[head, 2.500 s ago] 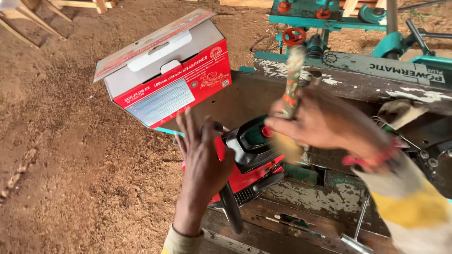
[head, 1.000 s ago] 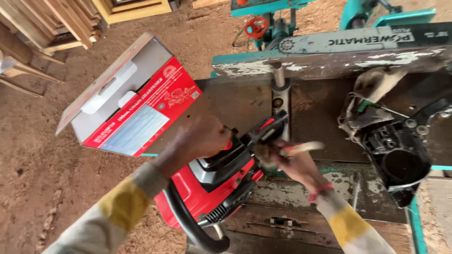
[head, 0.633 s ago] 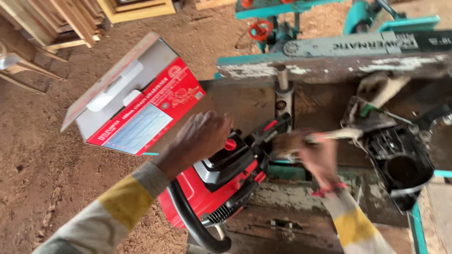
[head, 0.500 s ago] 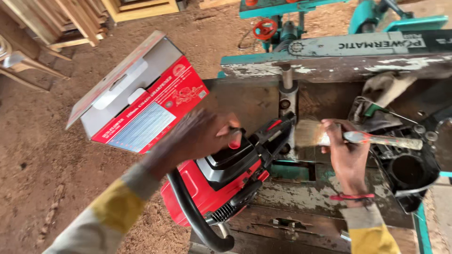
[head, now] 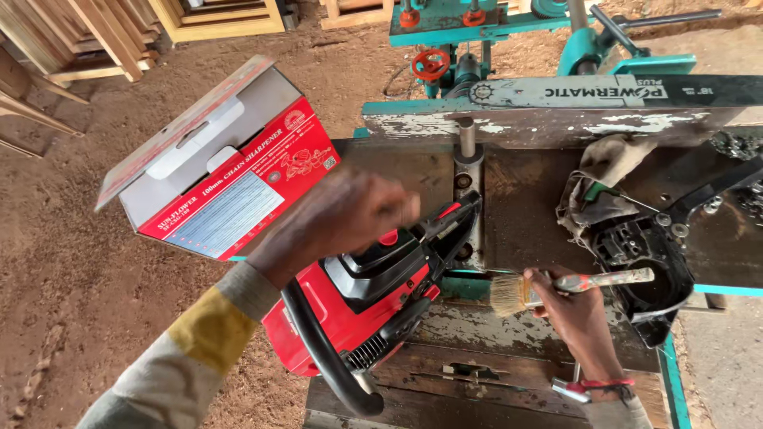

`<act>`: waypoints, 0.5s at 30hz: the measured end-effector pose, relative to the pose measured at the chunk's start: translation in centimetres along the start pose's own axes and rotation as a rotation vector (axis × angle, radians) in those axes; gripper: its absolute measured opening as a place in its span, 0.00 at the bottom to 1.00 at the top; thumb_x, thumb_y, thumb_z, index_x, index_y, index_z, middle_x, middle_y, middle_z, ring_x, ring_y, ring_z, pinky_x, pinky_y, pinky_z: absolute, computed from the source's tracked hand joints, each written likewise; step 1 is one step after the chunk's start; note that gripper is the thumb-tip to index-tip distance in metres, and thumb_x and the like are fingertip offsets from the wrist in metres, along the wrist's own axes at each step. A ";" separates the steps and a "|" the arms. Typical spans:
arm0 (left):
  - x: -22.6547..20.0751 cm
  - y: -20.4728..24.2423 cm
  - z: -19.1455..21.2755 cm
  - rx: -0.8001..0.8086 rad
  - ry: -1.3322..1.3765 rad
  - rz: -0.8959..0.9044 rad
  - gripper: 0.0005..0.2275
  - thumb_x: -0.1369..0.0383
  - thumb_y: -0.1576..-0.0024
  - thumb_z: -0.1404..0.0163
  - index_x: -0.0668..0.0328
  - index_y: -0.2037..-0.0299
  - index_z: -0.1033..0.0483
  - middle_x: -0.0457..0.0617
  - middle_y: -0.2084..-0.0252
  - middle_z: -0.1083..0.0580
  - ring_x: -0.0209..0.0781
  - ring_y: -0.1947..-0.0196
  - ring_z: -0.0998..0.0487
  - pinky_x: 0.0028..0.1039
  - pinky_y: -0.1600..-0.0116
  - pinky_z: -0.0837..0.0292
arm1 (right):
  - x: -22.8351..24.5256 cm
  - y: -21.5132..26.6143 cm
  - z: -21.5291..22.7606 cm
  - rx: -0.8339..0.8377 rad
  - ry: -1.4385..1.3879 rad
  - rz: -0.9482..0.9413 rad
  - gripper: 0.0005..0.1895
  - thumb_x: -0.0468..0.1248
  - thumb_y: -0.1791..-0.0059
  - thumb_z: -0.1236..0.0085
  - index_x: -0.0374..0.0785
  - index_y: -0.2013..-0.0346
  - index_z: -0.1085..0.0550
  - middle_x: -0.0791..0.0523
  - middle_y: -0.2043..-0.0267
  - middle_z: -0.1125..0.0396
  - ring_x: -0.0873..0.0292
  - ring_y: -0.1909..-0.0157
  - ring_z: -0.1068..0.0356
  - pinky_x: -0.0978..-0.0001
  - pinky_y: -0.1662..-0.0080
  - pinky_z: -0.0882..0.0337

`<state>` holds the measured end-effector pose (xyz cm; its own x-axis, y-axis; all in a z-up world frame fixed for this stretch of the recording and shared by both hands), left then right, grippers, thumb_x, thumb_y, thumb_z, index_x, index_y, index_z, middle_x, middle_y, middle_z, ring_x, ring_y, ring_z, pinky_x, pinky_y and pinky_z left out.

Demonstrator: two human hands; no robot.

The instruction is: The person uses a brush to clean a red chainsaw placed on a workbench. They scrub the exterior casing, the engine area, and the handle, then remove the air filter cover to clean the internal components. The person also cleans a metal T-wrench and the chainsaw's fuel cap before reassembling the air filter cover and lifting the chainsaw.

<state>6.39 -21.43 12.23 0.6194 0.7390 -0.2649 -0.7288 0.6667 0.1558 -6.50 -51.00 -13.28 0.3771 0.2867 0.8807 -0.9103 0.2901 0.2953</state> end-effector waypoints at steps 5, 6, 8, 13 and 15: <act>-0.8 1.1 1.2 -0.238 0.076 -0.200 0.11 0.57 0.42 0.48 0.53 0.63 0.17 0.47 0.73 0.19 0.45 0.75 0.18 0.37 0.72 0.24 | 1.0 1.0 0.9 -0.054 -0.033 0.077 0.20 0.47 0.49 0.41 0.33 0.54 0.20 0.51 0.80 0.30 0.64 0.80 0.31 0.68 0.73 0.21; -0.6 1.3 0.3 -0.168 0.029 -0.126 0.12 0.55 0.42 0.47 0.51 0.66 0.16 0.48 0.75 0.20 0.46 0.77 0.19 0.37 0.71 0.24 | 1.1 1.2 0.9 -0.046 -0.048 0.076 0.20 0.47 0.49 0.41 0.33 0.54 0.20 0.51 0.81 0.32 0.65 0.80 0.33 0.69 0.72 0.20; 0.6 1.8 -0.7 -0.117 0.024 0.037 0.16 0.51 0.39 0.48 0.52 0.69 0.16 0.51 0.77 0.22 0.48 0.78 0.20 0.38 0.69 0.25 | 1.3 1.6 1.4 -0.090 -0.104 0.125 0.21 0.47 0.49 0.40 0.31 0.54 0.20 0.55 0.79 0.33 0.68 0.77 0.34 0.71 0.71 0.22; -0.2 3.8 -0.8 -0.485 0.158 -0.244 0.16 0.53 0.42 0.48 0.56 0.58 0.17 0.46 0.72 0.20 0.43 0.76 0.19 0.36 0.74 0.28 | -2.1 2.3 1.8 -0.030 -0.161 -0.205 0.24 0.51 0.50 0.40 0.28 0.62 0.22 0.54 0.78 0.34 0.63 0.80 0.33 0.67 0.77 0.30; -0.9 4.3 -1.4 -0.532 0.098 -0.264 0.15 0.52 0.41 0.47 0.54 0.64 0.16 0.48 0.74 0.21 0.46 0.77 0.20 0.37 0.73 0.28 | -3.5 2.8 0.8 0.112 -0.089 -0.378 0.25 0.55 0.50 0.42 0.32 0.65 0.26 0.53 0.79 0.34 0.59 0.82 0.34 0.65 0.79 0.31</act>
<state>2.29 -19.41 11.81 0.7878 0.5258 -0.3207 -0.6159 0.6679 -0.4178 -10.53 -51.88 -15.27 0.6769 0.0968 0.7297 -0.7252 0.2575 0.6386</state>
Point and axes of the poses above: each hand's wrist, its own y-axis away from the middle knuckle, its own z-axis out of the back of the hand, x = y × z, the point moved 6 cm from there along -y, towards the middle knuckle
